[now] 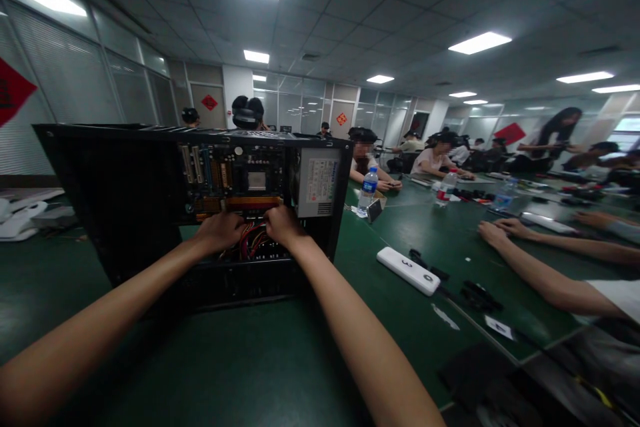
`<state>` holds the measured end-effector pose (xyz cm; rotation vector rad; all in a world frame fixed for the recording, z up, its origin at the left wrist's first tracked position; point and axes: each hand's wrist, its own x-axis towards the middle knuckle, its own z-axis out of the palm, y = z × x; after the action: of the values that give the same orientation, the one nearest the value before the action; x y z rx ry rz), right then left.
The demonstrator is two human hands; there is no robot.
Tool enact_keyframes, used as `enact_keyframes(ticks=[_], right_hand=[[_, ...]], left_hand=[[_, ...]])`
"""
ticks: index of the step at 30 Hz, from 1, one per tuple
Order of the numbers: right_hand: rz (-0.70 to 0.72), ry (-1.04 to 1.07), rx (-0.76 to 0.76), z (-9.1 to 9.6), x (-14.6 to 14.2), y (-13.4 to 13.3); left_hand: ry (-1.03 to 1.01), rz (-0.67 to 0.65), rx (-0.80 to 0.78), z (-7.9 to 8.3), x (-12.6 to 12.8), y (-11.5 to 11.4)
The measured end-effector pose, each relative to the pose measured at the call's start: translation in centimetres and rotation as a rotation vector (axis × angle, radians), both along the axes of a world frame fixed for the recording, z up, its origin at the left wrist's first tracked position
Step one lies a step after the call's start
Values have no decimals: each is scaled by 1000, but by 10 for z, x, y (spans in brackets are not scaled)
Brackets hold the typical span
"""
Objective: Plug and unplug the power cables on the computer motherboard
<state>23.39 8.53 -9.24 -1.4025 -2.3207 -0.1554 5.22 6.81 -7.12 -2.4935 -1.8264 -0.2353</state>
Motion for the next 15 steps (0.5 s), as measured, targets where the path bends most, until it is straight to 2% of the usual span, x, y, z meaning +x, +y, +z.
enact_keyframes(ticks=[9, 15], right_hand=[[-20, 76, -15, 4, 1, -4], [-64, -93, -19, 8, -5, -16]], left_hand=[[1, 15, 17, 1, 0, -2], [-5, 9, 22, 0, 0, -4]])
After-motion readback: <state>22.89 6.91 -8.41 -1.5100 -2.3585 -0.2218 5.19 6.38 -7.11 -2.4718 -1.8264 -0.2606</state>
